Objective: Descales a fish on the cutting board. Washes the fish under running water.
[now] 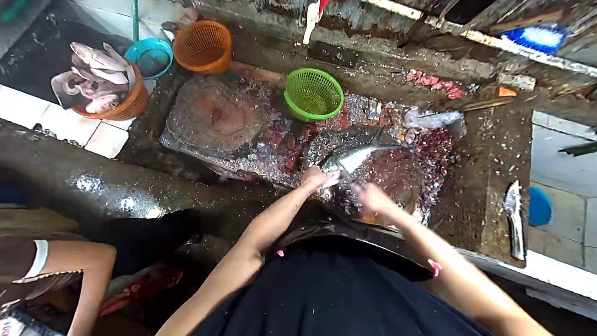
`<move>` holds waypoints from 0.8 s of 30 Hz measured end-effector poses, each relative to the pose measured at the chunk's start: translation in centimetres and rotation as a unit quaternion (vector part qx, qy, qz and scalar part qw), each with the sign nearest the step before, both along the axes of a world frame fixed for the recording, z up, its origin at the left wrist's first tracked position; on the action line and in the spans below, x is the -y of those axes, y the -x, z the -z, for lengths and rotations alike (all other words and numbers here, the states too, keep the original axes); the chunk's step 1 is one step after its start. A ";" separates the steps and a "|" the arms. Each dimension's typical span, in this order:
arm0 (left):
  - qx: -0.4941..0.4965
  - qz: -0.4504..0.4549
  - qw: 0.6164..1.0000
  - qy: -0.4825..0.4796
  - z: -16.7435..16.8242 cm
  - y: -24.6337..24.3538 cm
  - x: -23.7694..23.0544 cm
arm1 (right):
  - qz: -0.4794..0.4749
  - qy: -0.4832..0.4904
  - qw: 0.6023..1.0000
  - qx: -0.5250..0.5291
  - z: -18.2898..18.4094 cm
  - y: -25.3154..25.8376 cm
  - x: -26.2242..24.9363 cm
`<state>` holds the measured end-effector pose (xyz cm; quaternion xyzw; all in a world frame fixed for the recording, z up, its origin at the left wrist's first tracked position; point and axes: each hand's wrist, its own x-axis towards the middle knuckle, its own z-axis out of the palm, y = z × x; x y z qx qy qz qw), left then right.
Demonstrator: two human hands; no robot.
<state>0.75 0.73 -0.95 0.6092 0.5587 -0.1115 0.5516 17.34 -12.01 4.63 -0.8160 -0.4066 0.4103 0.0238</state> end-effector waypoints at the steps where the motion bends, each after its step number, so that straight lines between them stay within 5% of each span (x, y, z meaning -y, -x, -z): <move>1: 0.004 0.010 1.000 -0.002 0.4 0.1 -0.3 | 0.027 -0.025 0.999 0.014 0.4 -2.9 -1.4; 3: 0.014 0.006 1.000 -0.011 1.5 0.4 -0.8 | 0.111 -0.056 0.991 0.054 2.5 -5.0 -3.0; 7: 0.014 -0.055 0.998 0.000 0.7 0.0 -0.6 | 0.088 -0.028 0.996 0.008 3.0 4.6 -0.4; 10: 0.021 -0.019 0.999 0.017 1.2 0.7 -2.1 | 0.028 0.009 0.996 -0.079 0.6 0.1 -1.0; 13: 0.023 0.026 0.999 -0.011 1.9 0.5 -3.3 | 0.129 -0.041 0.991 -0.008 2.5 -5.5 -4.0; 17: 0.051 -0.112 0.992 -0.002 0.7 0.3 -3.2 | 0.073 -0.042 0.996 0.037 2.2 3.8 -2.7; 20: 0.043 -0.078 0.996 0.028 1.6 1.6 -4.8 | -0.007 0.011 0.999 -0.050 0.4 -0.6 -2.9; 22: 0.040 -0.029 0.999 0.018 0.9 1.6 -5.3 | 0.058 -0.006 0.998 -0.031 2.2 -5.2 -3.9; 24: 0.040 -0.033 0.999 0.002 1.3 0.7 -4.9 | 0.125 -0.029 0.992 0.012 2.7 -2.5 -4.3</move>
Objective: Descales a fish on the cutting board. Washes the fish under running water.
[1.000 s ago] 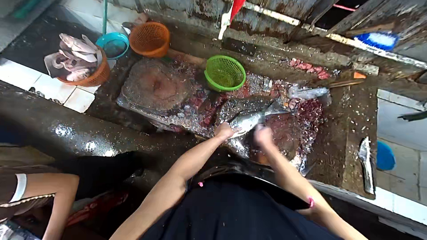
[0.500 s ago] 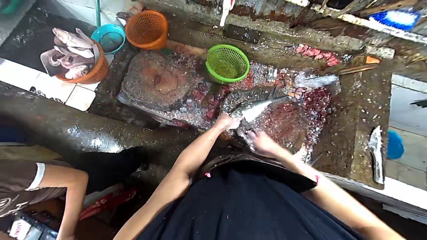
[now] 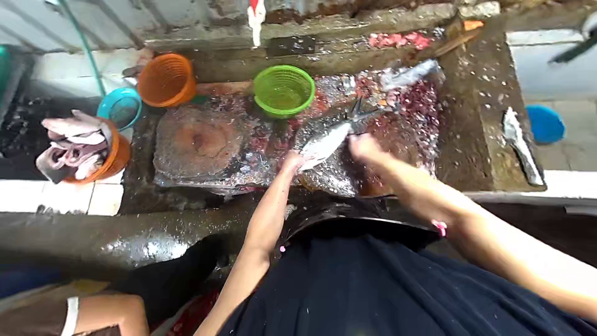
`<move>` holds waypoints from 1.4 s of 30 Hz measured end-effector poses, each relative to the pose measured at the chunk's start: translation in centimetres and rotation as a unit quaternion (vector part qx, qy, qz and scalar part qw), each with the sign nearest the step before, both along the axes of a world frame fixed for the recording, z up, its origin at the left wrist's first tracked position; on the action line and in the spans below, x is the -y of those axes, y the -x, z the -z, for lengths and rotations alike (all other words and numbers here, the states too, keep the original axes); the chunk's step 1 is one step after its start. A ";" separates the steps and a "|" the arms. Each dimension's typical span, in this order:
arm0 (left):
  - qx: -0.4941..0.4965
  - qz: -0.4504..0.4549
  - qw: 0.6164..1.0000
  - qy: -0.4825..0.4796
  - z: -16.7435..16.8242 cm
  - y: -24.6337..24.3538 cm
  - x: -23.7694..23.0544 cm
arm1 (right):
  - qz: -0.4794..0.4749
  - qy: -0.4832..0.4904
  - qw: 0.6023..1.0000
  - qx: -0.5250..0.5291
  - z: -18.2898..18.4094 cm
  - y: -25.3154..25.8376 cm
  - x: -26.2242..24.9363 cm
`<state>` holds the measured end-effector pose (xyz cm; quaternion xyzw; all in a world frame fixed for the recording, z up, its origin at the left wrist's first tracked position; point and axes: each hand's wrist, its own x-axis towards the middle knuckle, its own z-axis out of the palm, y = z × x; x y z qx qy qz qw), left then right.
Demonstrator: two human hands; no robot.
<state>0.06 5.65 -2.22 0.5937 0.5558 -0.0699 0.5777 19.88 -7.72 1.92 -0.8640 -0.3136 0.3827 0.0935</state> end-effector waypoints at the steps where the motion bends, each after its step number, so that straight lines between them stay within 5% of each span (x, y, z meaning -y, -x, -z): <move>1: -0.004 -0.019 1.000 -0.001 0.2 0.0 0.3 | -0.010 -0.017 1.000 0.003 0.3 3.5 0.3; 3: 0.003 -0.050 0.999 -0.009 -0.4 0.0 -0.2 | -0.097 -0.012 0.995 -0.026 -1.2 5.8 -0.2; 5: 0.005 -0.010 1.000 0.005 0.3 1.3 -0.5 | -0.175 0.002 0.982 -0.071 -1.7 2.1 -0.7; 7: 0.019 0.012 1.000 0.004 1.2 1.1 -1.0 | -0.123 0.006 0.991 -0.050 -1.3 -2.2 -1.7; 9: 0.021 -0.031 0.999 0.012 0.9 0.7 -0.7 | -0.067 -0.014 0.998 -0.009 -0.5 0.7 -1.2; 11: 0.030 -0.075 0.997 0.017 -0.6 0.1 -1.5 | -0.121 -0.063 0.990 0.024 -1.0 5.4 -0.6; 14: 0.032 -0.032 0.998 0.033 -0.2 1.9 -1.9 | -0.216 -0.029 0.974 -0.056 -1.1 1.6 -1.4; 16: 0.033 -0.032 0.998 0.030 0.4 1.3 -1.8 | -0.151 -0.004 0.986 -0.071 -0.5 -1.9 -2.3; 18: 0.028 -0.064 0.997 0.026 -0.2 1.0 -1.1 | -0.079 -0.051 0.995 -0.038 0.4 2.9 -1.1; 20: 0.042 -0.073 0.996 0.030 -0.8 0.9 -2.0 | -0.135 -0.059 0.989 -0.034 -1.4 5.4 -0.6; 22: 0.048 -0.036 0.997 0.039 0.3 2.6 -1.7 | -0.208 -0.031 0.974 -0.079 -1.5 2.5 -0.3; 24: 0.048 -0.022 0.997 0.049 0.8 2.0 -1.5 | -0.146 -0.020 0.986 -0.075 -0.6 -1.5 -0.9; 26: 0.046 -0.070 0.995 0.054 -0.5 0.8 0.0 | -0.076 -0.035 0.996 -0.044 0.3 1.6 -0.2; 28: 0.046 -0.108 0.992 0.046 -1.3 1.1 -0.9 | -0.159 -0.057 0.984 -0.052 -1.0 5.9 0.3; 31: 0.033 -0.052 0.995 0.079 -0.8 2.4 -1.5 | -0.265 -0.033 0.960 -0.091 -0.7 1.4 0.6; 33: 0.020 -0.018 0.997 0.070 -0.9 2.0 -0.5 | -0.179 -0.029 0.980 -0.080 0.6 -0.3 0.2; 35: 0.023 -0.046 0.997 0.058 -1.8 1.3 0.4 | -0.122 -0.054 0.989 -0.061 0.6 3.4 0.7; 37: 0.048 -0.059 0.995 0.058 -1.6 1.5 -0.3 | -0.205 -0.045 0.975 -0.075 -1.0 5.3 0.8; 40: 0.031 0.022 0.998 0.045 1.3 2.3 -0.3 | -0.247 -0.045 0.966 -0.062 -1.4 -1.4 1.3; 42: 0.008 0.060 0.998 0.027 1.9 2.3 0.7 | -0.079 -0.051 0.996 -0.003 0.7 -6.5 1.5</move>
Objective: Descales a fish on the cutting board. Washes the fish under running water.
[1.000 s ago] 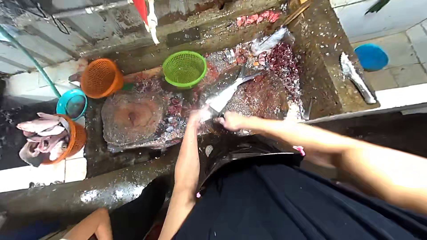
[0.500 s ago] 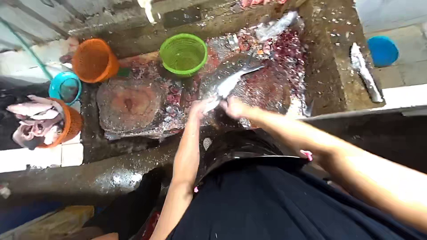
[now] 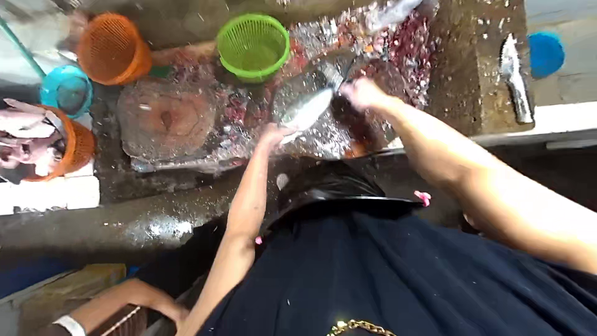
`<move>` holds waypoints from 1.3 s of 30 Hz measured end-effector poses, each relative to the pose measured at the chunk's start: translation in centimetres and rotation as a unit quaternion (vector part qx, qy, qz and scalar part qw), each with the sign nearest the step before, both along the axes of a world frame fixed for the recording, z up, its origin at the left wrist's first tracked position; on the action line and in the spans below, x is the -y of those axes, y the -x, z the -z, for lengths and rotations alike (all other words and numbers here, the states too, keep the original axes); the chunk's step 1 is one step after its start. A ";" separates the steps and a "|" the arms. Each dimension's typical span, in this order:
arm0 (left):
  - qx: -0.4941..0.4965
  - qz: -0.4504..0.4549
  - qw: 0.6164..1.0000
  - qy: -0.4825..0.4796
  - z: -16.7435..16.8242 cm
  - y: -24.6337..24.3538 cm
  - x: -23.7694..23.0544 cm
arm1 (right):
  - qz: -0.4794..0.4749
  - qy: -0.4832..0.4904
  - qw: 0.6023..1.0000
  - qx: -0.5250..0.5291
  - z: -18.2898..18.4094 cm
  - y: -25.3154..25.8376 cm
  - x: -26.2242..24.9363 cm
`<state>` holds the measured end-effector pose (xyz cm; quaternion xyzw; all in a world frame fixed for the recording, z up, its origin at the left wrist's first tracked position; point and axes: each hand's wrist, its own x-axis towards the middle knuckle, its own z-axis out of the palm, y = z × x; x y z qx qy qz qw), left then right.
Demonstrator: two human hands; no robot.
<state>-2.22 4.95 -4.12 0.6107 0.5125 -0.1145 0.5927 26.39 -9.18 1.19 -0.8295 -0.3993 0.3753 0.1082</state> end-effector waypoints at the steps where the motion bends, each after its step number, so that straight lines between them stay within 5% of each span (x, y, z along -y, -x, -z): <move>1: 0.000 0.002 1.000 -0.008 0.1 -0.1 0.7 | 0.084 0.021 0.996 0.028 0.9 -1.0 0.1; 3: 0.017 -0.021 1.000 -0.007 0.1 0.0 1.7 | 0.149 0.059 0.986 0.039 1.9 0.6 0.4; 7: 0.026 -0.069 0.997 -0.031 0.1 -0.4 2.5 | 0.134 0.051 0.990 0.009 3.8 3.5 1.3; 13: -0.061 0.069 0.972 -0.216 -1.6 -1.0 3.7 | 0.273 -0.013 0.960 -0.067 5.1 -0.2 1.8; 18: -0.127 0.149 0.943 -0.269 -4.9 -1.9 4.7 | 0.098 0.039 0.991 -0.084 -0.5 8.6 3.4; 20: -0.127 0.151 0.946 -0.256 -4.7 -1.3 4.7 | 0.049 0.069 0.989 -0.118 -0.9 6.5 4.3; 24: -0.145 0.190 0.925 -0.295 -5.4 -2.1 5.1 | 0.172 0.024 0.983 -0.063 1.0 1.5 2.0; 27: -0.172 0.202 0.909 -0.320 -7.1 -2.9 5.7 | 0.079 0.094 0.991 -0.048 -1.8 5.9 1.4; 29: -0.181 0.204 0.910 -0.311 -7.2 -2.7 5.6 | 0.035 0.115 0.989 -0.088 -3.3 4.4 2.2; 32: -0.177 0.223 0.904 -0.319 -6.9 -3.3 5.0 | 0.110 0.054 0.989 -0.087 -2.4 -0.8 1.6; 34: -0.174 0.236 0.895 -0.337 -6.9 -3.8 5.3 | 0.168 0.034 0.983 -0.065 -2.4 0.8 0.5; 37: -0.183 0.231 0.889 -0.350 -7.4 -4.2 4.7 | 0.034 0.092 0.993 -0.067 -4.8 5.3 -1.1; 39: -0.189 0.233 0.889 -0.347 -7.1 -3.9 4.5 | -0.010 0.116 0.989 -0.088 -5.5 3.2 -1.2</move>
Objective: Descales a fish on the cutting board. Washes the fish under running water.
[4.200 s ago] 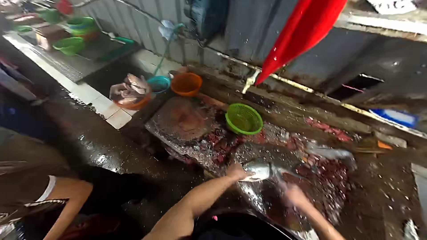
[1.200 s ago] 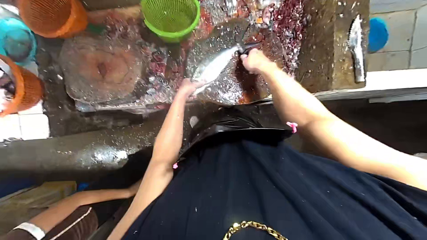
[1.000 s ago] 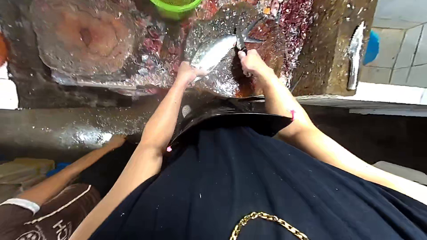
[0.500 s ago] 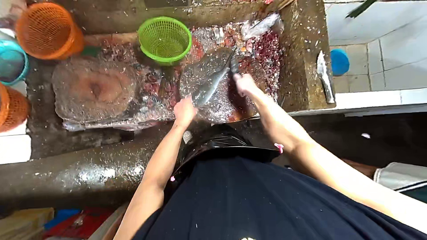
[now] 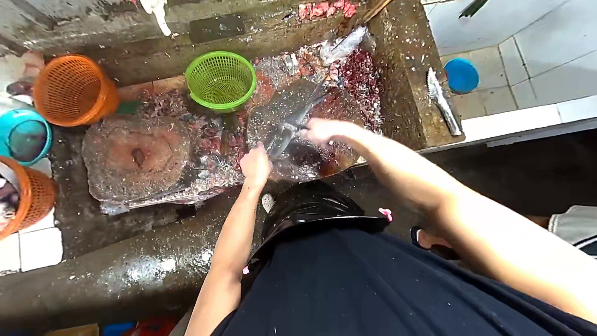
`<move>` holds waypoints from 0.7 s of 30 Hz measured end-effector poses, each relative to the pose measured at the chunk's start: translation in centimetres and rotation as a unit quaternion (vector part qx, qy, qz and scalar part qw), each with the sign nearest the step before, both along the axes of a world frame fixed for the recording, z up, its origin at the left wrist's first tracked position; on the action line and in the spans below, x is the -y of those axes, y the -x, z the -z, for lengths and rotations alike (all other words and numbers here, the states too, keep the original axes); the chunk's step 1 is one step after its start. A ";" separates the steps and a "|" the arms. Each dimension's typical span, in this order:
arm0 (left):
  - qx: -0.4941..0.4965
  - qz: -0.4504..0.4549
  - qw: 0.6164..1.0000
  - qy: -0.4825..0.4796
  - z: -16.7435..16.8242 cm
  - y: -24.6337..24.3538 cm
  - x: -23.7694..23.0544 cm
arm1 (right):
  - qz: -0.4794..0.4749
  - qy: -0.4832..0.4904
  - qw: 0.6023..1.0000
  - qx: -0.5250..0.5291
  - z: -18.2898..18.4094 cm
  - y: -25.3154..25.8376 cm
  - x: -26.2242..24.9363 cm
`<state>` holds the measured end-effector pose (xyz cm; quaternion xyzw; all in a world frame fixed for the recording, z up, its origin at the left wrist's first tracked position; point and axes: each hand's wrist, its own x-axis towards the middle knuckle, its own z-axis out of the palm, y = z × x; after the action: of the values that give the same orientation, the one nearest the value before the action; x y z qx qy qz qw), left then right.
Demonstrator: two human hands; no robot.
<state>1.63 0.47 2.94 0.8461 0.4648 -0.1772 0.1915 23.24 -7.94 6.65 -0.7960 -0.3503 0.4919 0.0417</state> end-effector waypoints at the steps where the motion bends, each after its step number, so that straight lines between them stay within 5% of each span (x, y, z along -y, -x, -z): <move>1: 0.001 -0.001 1.000 -0.001 0.1 0.1 0.0 | 0.025 -0.004 1.000 -0.003 0.6 -1.8 0.0; 4: 0.006 0.001 1.000 -0.030 0.0 -0.4 0.3 | 0.120 0.006 0.992 0.029 1.6 -2.0 -0.6; 8: 0.006 0.003 1.000 -0.028 0.0 -0.3 -0.3 | 0.067 0.008 0.995 -0.075 -0.2 -1.7 -1.1; 12: -0.001 -0.011 0.999 -0.031 0.1 -0.4 -0.5 | 0.133 -0.011 0.991 -0.002 2.5 -1.0 -1.5; 16: -0.004 -0.044 0.998 0.035 0.2 -0.2 -2.3 | 0.086 -0.012 0.991 -0.106 1.3 -1.9 -1.2; 18: 0.009 -0.052 0.997 0.052 0.7 -0.4 -2.8 | 0.155 -0.036 0.987 -0.029 3.7 -3.9 -0.5; 21: 0.014 -0.072 0.996 0.056 0.4 -1.0 -3.1 | 0.163 -0.041 0.986 0.020 4.6 1.3 0.0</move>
<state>2.58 3.59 2.56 0.8009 0.5109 -0.1772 0.2571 21.97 -7.94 2.03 -0.8498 -0.2370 0.4473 0.1470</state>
